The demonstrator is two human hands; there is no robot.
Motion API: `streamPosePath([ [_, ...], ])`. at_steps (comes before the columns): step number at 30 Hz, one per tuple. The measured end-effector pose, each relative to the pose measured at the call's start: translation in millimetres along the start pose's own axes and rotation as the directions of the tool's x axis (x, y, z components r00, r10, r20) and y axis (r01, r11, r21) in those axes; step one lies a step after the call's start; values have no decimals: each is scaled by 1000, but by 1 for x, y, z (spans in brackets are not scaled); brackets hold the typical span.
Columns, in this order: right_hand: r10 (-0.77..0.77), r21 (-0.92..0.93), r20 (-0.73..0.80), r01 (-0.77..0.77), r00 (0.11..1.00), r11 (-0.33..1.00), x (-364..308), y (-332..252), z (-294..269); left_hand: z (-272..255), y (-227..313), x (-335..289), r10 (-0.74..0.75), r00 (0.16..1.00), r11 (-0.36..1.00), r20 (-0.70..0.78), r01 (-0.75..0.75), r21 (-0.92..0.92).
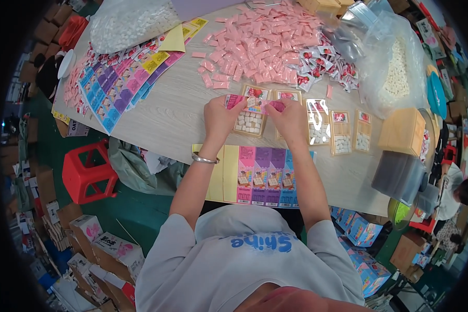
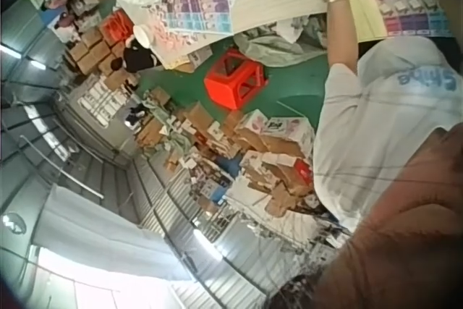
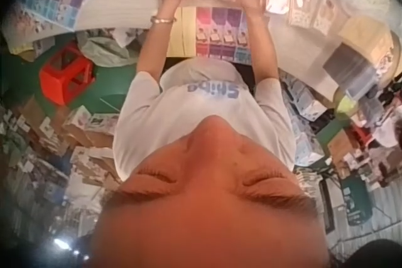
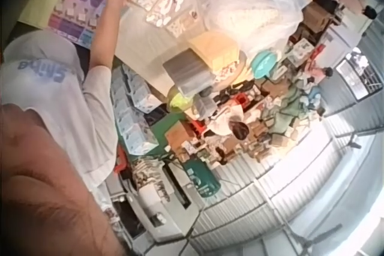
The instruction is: The recorder is sorting and packaging small plastic toy parts into plastic tray compartments.
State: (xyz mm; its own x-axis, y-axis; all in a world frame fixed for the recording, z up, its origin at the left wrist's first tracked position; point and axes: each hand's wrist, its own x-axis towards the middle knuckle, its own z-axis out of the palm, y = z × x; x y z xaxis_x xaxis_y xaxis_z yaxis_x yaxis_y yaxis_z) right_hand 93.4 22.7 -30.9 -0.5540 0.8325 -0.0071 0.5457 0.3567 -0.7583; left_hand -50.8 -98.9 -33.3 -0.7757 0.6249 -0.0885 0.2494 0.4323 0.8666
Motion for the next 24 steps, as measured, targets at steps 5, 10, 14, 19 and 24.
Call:
streamPosePath([
  [5, 42, -181, -10, -43, 999, 983, 0, -8, 5, 6, 1, -5, 127, 986, 971, -110, -101, 219],
  [10, 6, -305, 1, -5, 1000, 952, 3, -9, 11, 2, 7, -3, 113, 984, 940, -137, -61, 336],
  [14, -15, -337, -21, 7, 1000, 942, 0, -9, 12, 0, 16, -4, -130, 991, 945, 41, 111, 307],
  [19, -27, -318, -51, 9, 998, 948, -5, -12, 11, 11, -6, -5, -26, 1000, 977, 7, 24, 210],
  [24, -101, -96, -37, 97, 994, 991, -16, -9, -17, 11, -9, -17, -106, 980, 739, 167, 190, -647],
])
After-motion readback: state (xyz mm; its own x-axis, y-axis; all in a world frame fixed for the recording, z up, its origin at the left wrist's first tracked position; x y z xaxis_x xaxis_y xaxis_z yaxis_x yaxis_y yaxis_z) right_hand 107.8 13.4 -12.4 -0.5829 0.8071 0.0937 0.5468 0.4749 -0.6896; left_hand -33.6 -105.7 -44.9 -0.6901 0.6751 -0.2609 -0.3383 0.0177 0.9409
